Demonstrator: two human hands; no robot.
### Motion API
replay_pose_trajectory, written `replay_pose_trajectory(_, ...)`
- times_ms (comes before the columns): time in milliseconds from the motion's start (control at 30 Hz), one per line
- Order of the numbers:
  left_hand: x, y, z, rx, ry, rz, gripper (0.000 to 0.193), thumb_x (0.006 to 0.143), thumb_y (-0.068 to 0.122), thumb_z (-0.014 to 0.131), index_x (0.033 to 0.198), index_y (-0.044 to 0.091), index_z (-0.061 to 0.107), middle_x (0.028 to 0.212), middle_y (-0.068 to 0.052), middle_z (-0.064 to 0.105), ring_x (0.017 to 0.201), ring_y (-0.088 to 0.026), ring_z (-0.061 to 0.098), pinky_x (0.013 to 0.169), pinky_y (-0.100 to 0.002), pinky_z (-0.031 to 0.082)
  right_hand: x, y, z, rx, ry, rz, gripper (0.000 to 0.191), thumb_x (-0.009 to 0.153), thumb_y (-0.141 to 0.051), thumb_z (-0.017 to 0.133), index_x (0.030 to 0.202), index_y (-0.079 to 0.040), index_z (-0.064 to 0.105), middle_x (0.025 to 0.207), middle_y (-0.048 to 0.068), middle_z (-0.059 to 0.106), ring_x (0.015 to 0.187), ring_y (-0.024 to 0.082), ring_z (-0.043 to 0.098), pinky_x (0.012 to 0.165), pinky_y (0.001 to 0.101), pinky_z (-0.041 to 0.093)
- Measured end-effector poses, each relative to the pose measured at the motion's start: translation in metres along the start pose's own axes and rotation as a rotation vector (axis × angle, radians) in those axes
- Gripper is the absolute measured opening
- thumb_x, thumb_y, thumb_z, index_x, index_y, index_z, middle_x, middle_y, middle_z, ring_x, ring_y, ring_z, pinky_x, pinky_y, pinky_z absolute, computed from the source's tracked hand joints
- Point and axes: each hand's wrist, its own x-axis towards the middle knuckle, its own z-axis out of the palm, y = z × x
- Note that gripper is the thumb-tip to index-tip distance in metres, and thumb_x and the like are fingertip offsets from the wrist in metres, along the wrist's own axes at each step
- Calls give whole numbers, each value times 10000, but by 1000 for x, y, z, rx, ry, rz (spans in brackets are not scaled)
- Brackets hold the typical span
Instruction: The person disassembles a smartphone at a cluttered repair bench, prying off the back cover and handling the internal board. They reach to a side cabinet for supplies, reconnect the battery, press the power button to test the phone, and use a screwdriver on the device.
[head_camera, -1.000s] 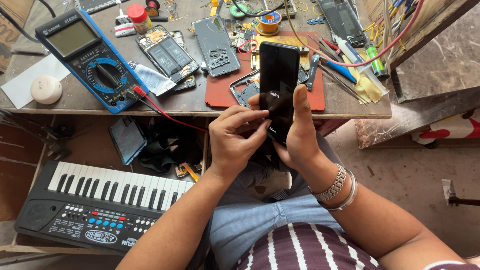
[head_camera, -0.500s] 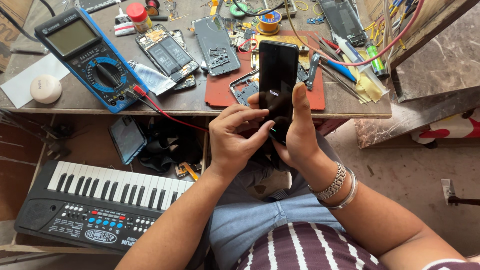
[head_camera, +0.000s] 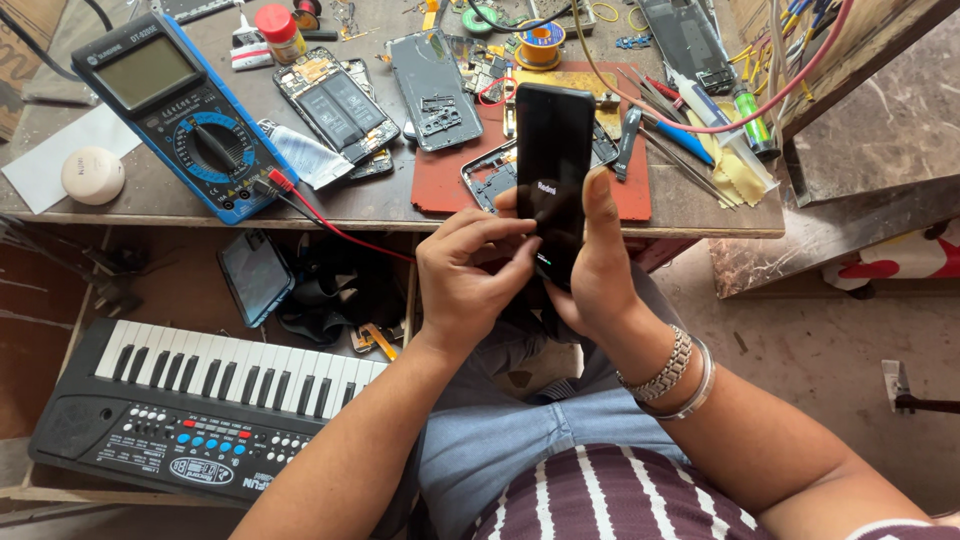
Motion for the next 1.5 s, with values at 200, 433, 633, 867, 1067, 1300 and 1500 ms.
replay_pose_trajectory(200,0,0,-2,73,-35,82,284,800,-22,859,1064,-12,755,994,-49,690,877,-106,713,773,-222,626,-1,-1,0,1,-5,-6,863,971,-777,434,1207,25,648,987,99,657,915,198,645,849,338,561)
replay_pose_trajectory(433,0,1,0,7,-11,47,224,857,-35,799,1075,-1,761,1004,-43,694,871,-94,729,775,-219,640,-1,0,1,4,-7,-5,867,957,-781,429,1198,22,649,991,98,668,925,202,655,849,340,567)
replay_pose_trajectory(633,-1,1,1,-2,4,11,192,890,-41,784,1076,9,774,986,-36,700,850,-85,735,758,-215,640,-3,1,1,17,1,3,860,932,-771,440,1192,24,638,1044,115,689,981,230,685,906,356,577)
replay_pose_trajectory(867,0,1,0,25,-42,58,255,852,-35,811,1097,5,753,1001,-39,684,875,-80,713,765,-216,643,-3,-4,0,22,1,-4,864,979,-759,428,1212,43,651,1021,135,686,953,242,682,892,382,574)
replay_pose_trajectory(1067,-1,1,-2,44,-36,33,250,845,-45,817,1083,7,762,981,-43,691,855,-76,716,742,-215,641,-3,-2,0,33,-12,-5,857,967,-758,440,1203,40,644,1039,133,688,973,242,685,914,380,575)
replay_pose_trajectory(1300,-1,2,0,-2,-33,35,222,894,-42,772,1109,12,765,1014,-38,696,893,-82,736,811,-227,656,-4,-3,0,14,15,10,860,952,-765,423,1194,26,654,993,109,677,922,215,668,862,355,570)
replay_pose_trajectory(1500,-2,0,1,93,-71,95,375,790,18,870,1135,8,723,1023,-38,655,909,-79,697,822,-220,624,-3,-5,0,22,9,7,843,959,-762,426,1202,13,648,984,113,669,897,220,664,841,356,573)
